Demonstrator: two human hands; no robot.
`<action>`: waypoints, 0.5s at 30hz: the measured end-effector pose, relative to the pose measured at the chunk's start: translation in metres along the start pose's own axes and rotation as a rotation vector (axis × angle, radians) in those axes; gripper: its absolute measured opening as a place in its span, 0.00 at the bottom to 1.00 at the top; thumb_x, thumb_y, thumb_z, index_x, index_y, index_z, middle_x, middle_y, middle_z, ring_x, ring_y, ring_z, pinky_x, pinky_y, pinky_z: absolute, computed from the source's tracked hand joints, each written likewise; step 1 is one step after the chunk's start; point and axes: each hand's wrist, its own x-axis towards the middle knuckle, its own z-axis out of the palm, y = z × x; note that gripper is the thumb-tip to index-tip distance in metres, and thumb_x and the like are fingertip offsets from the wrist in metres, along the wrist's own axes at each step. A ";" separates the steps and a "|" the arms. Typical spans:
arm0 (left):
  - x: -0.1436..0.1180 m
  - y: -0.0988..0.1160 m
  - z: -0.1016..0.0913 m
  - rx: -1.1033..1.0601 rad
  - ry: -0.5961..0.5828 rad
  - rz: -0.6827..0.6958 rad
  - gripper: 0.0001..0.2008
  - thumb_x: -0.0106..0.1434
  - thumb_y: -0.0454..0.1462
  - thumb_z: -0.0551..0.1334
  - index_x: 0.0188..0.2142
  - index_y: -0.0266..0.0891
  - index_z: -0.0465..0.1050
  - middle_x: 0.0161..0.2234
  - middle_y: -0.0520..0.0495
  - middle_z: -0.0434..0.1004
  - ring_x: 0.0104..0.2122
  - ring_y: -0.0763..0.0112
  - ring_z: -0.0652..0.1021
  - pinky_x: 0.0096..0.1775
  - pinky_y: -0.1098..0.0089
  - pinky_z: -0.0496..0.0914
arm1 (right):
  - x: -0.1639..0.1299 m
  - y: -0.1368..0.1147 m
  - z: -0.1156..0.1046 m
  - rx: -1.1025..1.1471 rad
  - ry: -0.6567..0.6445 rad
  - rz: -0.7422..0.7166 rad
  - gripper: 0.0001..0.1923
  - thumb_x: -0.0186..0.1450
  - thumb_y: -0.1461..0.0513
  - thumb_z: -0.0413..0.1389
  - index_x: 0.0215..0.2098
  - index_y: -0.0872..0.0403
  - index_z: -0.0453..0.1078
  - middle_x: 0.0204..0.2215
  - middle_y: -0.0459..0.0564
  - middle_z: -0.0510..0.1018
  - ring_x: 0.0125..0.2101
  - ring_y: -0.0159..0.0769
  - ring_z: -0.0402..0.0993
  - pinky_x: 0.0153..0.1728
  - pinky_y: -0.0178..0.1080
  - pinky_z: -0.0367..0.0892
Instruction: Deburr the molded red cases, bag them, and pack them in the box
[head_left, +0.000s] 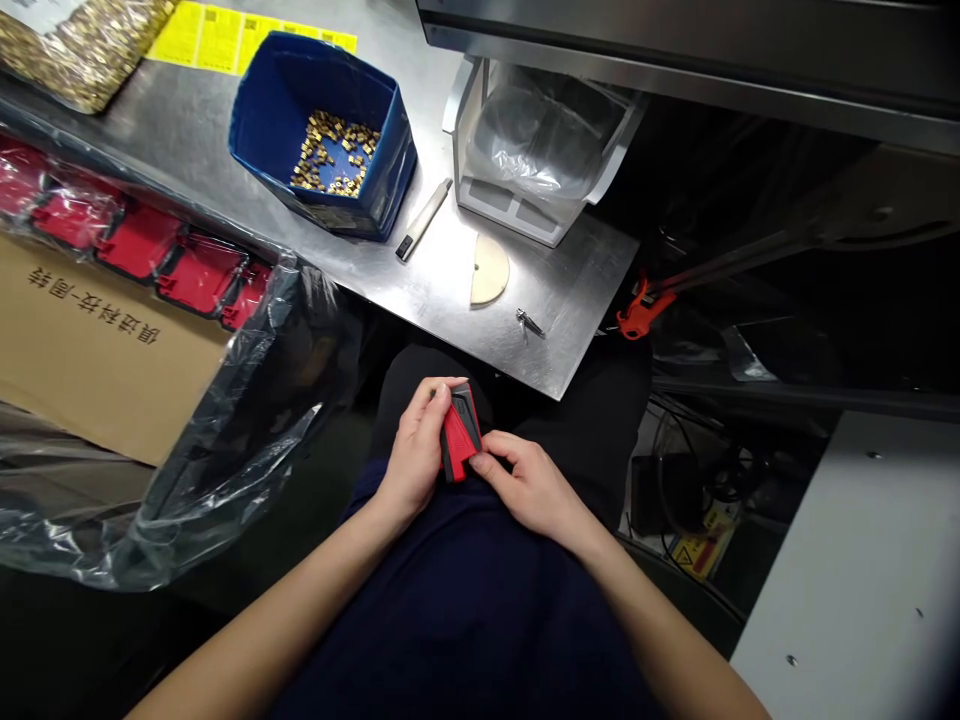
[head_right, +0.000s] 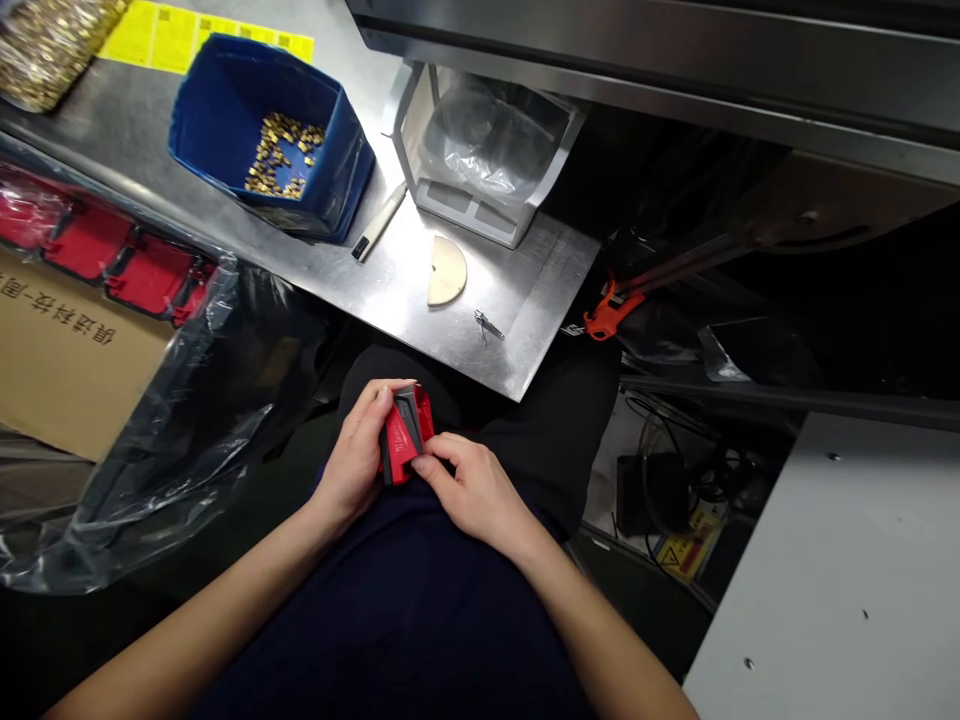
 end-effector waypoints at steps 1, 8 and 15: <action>-0.001 0.002 0.004 -0.017 -0.016 -0.018 0.16 0.73 0.50 0.57 0.46 0.45 0.77 0.38 0.51 0.75 0.36 0.68 0.74 0.39 0.71 0.68 | 0.001 0.000 0.000 0.008 0.007 -0.010 0.13 0.74 0.57 0.53 0.36 0.51 0.76 0.34 0.45 0.78 0.35 0.36 0.74 0.39 0.36 0.66; 0.005 0.006 0.011 -0.366 0.068 -0.263 0.14 0.68 0.46 0.63 0.45 0.40 0.79 0.42 0.47 0.79 0.37 0.67 0.78 0.39 0.70 0.73 | -0.003 -0.006 -0.013 0.014 -0.129 -0.064 0.08 0.71 0.65 0.55 0.47 0.49 0.74 0.45 0.46 0.79 0.44 0.37 0.75 0.49 0.39 0.68; 0.013 0.011 0.009 -0.579 0.138 -0.386 0.15 0.70 0.46 0.63 0.51 0.43 0.77 0.46 0.47 0.80 0.35 0.71 0.79 0.37 0.70 0.76 | -0.007 -0.005 0.008 -0.300 0.130 -0.137 0.14 0.66 0.54 0.65 0.47 0.49 0.74 0.42 0.50 0.80 0.41 0.43 0.75 0.44 0.43 0.68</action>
